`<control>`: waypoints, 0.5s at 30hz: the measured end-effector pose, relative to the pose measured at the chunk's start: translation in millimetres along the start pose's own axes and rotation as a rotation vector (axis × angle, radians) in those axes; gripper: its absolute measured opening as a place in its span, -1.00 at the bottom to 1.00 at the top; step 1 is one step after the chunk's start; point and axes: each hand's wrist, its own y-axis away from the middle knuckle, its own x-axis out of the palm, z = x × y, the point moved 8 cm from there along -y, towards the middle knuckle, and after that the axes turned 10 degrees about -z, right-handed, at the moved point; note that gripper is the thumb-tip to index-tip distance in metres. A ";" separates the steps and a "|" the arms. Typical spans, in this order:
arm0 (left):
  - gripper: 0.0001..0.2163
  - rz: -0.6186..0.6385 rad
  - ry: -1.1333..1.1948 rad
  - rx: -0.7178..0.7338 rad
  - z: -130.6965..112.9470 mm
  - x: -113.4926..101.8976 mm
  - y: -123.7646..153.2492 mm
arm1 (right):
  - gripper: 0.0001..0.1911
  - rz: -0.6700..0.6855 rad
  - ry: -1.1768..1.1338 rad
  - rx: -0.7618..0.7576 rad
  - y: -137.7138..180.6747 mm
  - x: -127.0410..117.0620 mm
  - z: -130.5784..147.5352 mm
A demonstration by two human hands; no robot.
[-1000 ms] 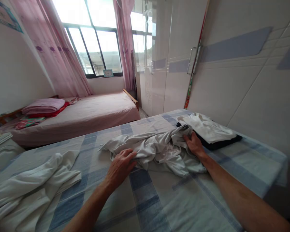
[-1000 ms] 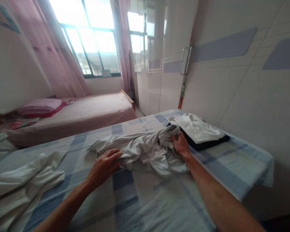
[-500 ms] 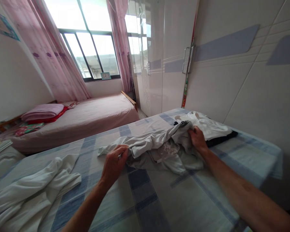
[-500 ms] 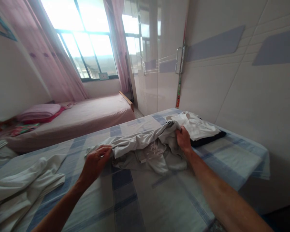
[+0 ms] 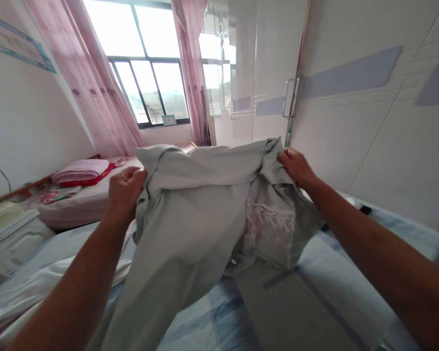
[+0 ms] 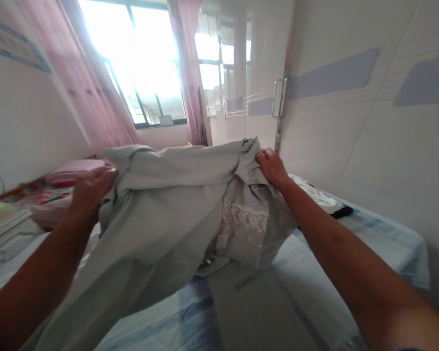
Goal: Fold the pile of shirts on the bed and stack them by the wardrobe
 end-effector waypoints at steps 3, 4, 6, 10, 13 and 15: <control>-0.62 -0.062 -0.096 -0.019 30.7 29.9 15.9 | -0.68 0.092 0.084 -0.076 23.7 36.6 -18.0; -0.62 -0.014 -0.109 0.007 38.3 40.7 26.9 | -0.67 0.162 0.106 -0.129 40.5 44.3 -20.7; -0.64 0.165 -0.085 0.120 43.7 61.6 57.9 | -0.69 0.383 0.127 -0.257 85.9 55.4 -21.3; -0.62 0.542 -0.009 0.410 22.9 86.1 141.0 | -0.50 0.718 0.246 -0.454 176.5 56.0 -17.8; -0.71 0.609 -0.175 0.519 10.7 95.5 179.4 | -0.64 0.772 0.347 -0.534 205.5 58.4 -17.7; -0.81 0.616 -0.331 0.514 12.7 102.1 187.6 | -0.78 0.750 0.333 -0.491 202.6 60.1 -21.5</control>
